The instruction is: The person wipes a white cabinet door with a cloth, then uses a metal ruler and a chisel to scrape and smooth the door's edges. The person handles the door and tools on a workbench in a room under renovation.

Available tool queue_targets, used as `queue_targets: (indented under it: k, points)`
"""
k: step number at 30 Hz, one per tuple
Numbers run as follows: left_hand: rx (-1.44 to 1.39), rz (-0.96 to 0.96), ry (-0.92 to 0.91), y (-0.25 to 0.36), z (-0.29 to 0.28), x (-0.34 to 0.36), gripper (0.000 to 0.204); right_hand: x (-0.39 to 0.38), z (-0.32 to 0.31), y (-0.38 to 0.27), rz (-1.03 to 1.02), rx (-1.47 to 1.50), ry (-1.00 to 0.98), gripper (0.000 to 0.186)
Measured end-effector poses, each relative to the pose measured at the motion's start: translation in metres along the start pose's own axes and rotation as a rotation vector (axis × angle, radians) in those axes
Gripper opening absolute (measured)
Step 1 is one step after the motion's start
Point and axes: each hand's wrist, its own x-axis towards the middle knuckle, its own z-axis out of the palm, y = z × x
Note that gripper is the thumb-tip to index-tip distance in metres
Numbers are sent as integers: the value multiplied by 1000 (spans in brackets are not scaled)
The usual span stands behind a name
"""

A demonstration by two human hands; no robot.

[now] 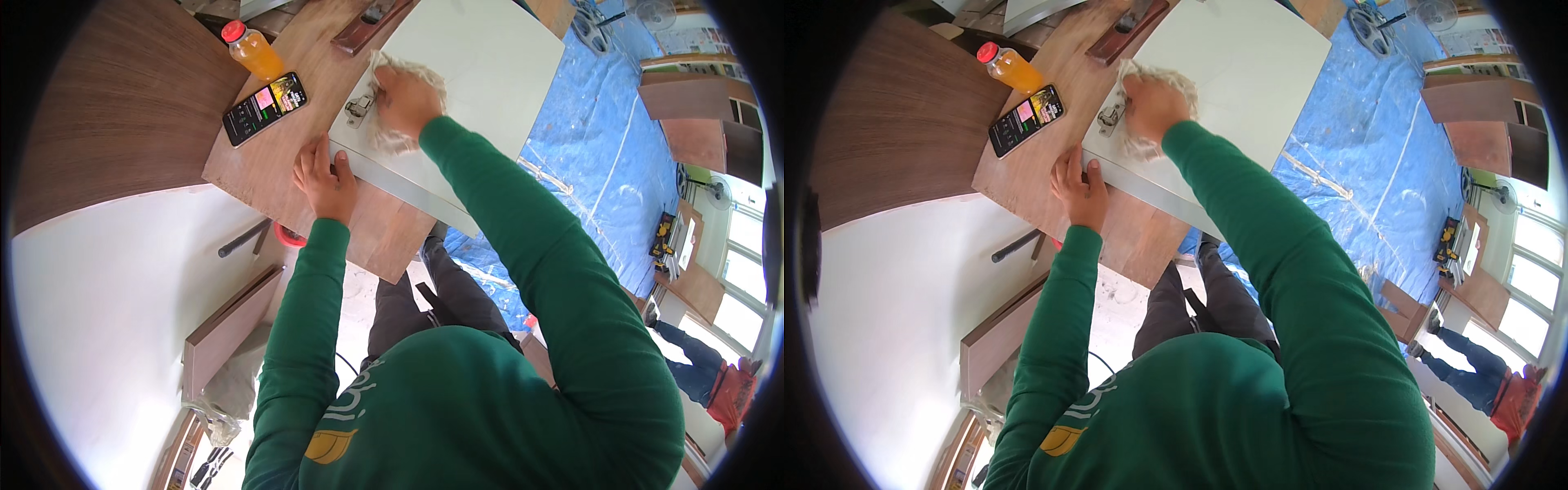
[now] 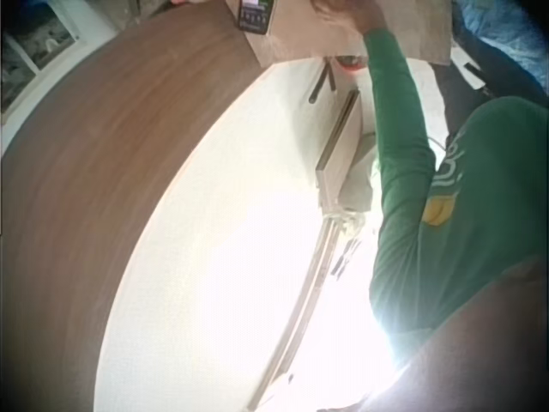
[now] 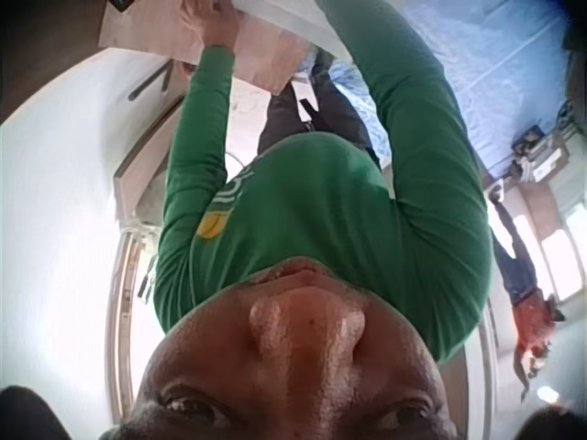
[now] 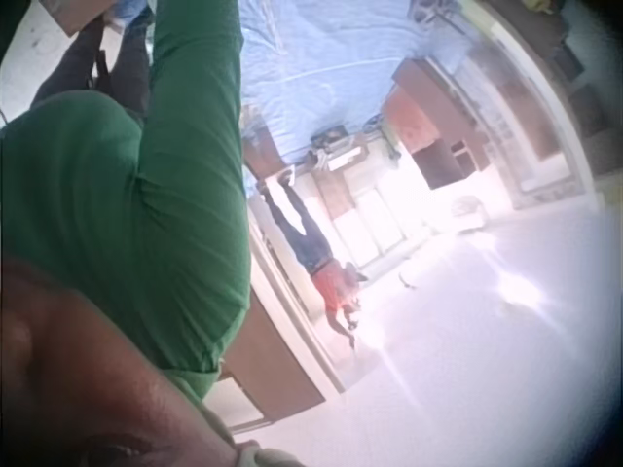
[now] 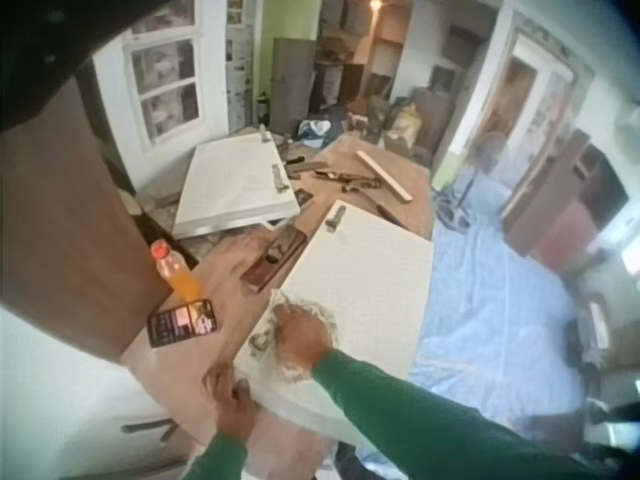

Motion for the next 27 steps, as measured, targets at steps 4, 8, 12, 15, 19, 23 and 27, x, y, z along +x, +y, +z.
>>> queue_targets:
  k: [4,8,12,15,19,23,27]
  points:
    - [25,42,50,-6,5,1,47,-3,3,-3,40,-14,13,16]
    - [49,32,61,-11,4,-2,46,-125,16,-17,-67,-9,44,26]
    - [18,24,45,-4,3,-2,45,-217,-33,36,-25,-28,38,30]
    - [37,25,40,-2,4,0,45,-237,-70,48,118,33,-28,22]
    - [71,34,62,-6,6,-2,44,-214,-24,23,18,-24,27,24]
    - [38,44,20,-11,6,3,44,-134,24,-41,13,-52,19,30]
    - [23,24,-8,-3,1,3,44,-150,23,-30,-10,19,85,32]
